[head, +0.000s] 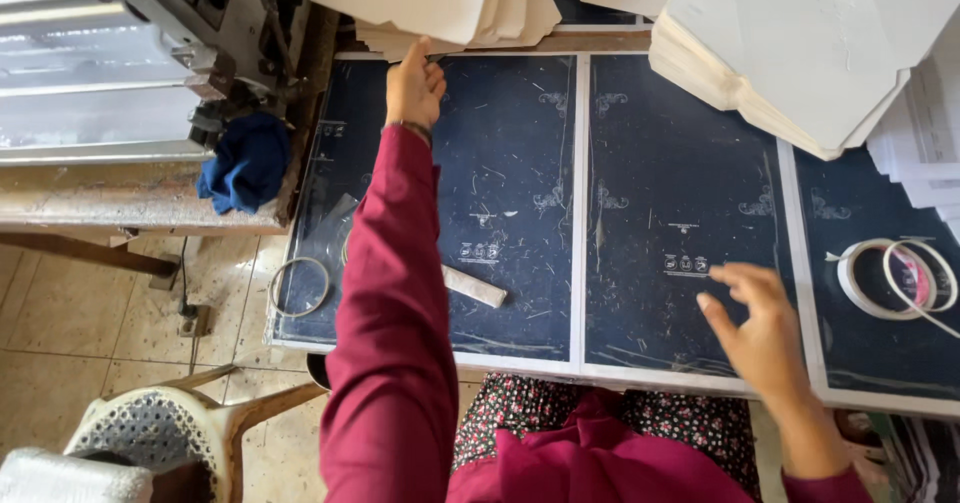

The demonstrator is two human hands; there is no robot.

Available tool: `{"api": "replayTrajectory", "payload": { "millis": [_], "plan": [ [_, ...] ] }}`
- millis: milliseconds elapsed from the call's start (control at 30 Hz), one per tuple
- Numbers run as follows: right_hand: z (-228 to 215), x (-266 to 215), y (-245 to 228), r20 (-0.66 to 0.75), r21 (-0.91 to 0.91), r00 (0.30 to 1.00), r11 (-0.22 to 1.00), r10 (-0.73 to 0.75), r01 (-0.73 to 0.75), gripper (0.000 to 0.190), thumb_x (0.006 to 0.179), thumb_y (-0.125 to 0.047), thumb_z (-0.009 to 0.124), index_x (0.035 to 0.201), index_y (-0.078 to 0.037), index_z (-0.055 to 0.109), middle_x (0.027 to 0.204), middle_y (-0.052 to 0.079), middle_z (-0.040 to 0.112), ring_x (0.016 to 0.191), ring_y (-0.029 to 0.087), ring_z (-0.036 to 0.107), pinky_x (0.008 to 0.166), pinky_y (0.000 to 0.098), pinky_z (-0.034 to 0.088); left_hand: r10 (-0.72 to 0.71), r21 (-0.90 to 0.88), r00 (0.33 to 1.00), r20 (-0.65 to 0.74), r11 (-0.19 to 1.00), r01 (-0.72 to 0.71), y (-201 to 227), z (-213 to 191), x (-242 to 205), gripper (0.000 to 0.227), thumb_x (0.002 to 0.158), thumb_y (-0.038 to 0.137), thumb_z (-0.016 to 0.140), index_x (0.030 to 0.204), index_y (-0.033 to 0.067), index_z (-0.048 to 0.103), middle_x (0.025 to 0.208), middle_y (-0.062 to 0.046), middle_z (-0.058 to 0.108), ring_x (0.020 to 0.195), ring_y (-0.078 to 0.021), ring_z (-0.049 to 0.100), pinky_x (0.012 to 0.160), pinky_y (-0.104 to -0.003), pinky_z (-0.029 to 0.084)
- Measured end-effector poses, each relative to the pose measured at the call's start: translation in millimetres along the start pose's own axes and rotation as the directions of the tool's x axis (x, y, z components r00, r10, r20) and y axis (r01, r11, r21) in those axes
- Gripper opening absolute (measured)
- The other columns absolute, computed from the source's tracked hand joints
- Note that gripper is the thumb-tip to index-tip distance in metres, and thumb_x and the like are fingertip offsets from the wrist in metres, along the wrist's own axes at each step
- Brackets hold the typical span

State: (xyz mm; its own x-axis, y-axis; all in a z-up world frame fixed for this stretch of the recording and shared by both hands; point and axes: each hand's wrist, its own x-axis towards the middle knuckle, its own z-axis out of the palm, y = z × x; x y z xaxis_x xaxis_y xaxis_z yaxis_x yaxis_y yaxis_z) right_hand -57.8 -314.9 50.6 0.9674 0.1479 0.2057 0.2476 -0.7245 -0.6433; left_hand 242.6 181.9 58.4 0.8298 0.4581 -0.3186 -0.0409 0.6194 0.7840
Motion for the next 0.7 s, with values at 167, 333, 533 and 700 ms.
{"api": "replayTrajectory", "payload": {
  "millis": [167, 333, 533, 700],
  "plan": [
    [36, -41, 29, -0.223, -0.156, 0.961, 0.979, -0.161, 0.128, 0.019, 0.102, -0.011, 0.07, 0.118, -0.001, 0.072, 0.12, 0.017, 0.06, 0.114, 0.034, 0.062, 0.1, 0.0451, 0.054, -0.061, 0.033, 0.962, -0.265, 0.997, 0.072, -8, 42, 38, 0.048, 0.074, 0.028, 0.078, 0.113, 0.0025, 0.068, 0.091, -0.009, 0.066, 0.077, -0.0257, 0.063, 0.066, -0.042, 0.051],
    [39, -35, 28, -0.268, -0.132, 0.948, 0.981, -0.173, 0.141, 0.004, 0.1, 0.0, 0.069, 0.103, 0.003, 0.07, 0.108, 0.018, 0.059, 0.101, 0.03, 0.062, 0.09, 0.0392, 0.054, -0.164, -0.088, 0.872, -0.462, 0.986, 0.139, -3, 54, 29, 0.042, 0.081, 0.011, 0.068, 0.12, 0.0048, 0.054, 0.109, -0.009, 0.05, 0.091, -0.0285, 0.053, 0.068, -0.052, 0.049],
    [41, -36, 28, -0.261, -0.125, 0.953, 0.984, -0.156, 0.127, 0.005, 0.1, -0.001, 0.068, 0.103, 0.003, 0.068, 0.109, 0.017, 0.058, 0.099, 0.028, 0.062, 0.089, 0.0362, 0.056, -0.147, 0.129, 0.906, -0.396, 0.968, 0.214, 29, 62, 44, 0.055, 0.084, 0.014, 0.07, 0.136, -0.0001, 0.058, 0.114, -0.019, 0.059, 0.099, -0.04, 0.064, 0.074, -0.062, 0.054],
    [43, -36, 29, -0.266, -0.148, 0.951, 0.981, -0.159, 0.123, 0.006, 0.098, 0.002, 0.069, 0.103, 0.001, 0.066, 0.108, 0.016, 0.058, 0.102, 0.029, 0.06, 0.09, 0.0381, 0.055, -0.096, 0.093, 0.974, -0.207, 0.989, 0.117, 90, 97, -25, 0.022, 0.098, 0.011, 0.059, 0.116, -0.002, 0.058, 0.091, -0.013, 0.054, 0.081, -0.0276, 0.057, 0.072, -0.045, 0.054]
  ]
}}
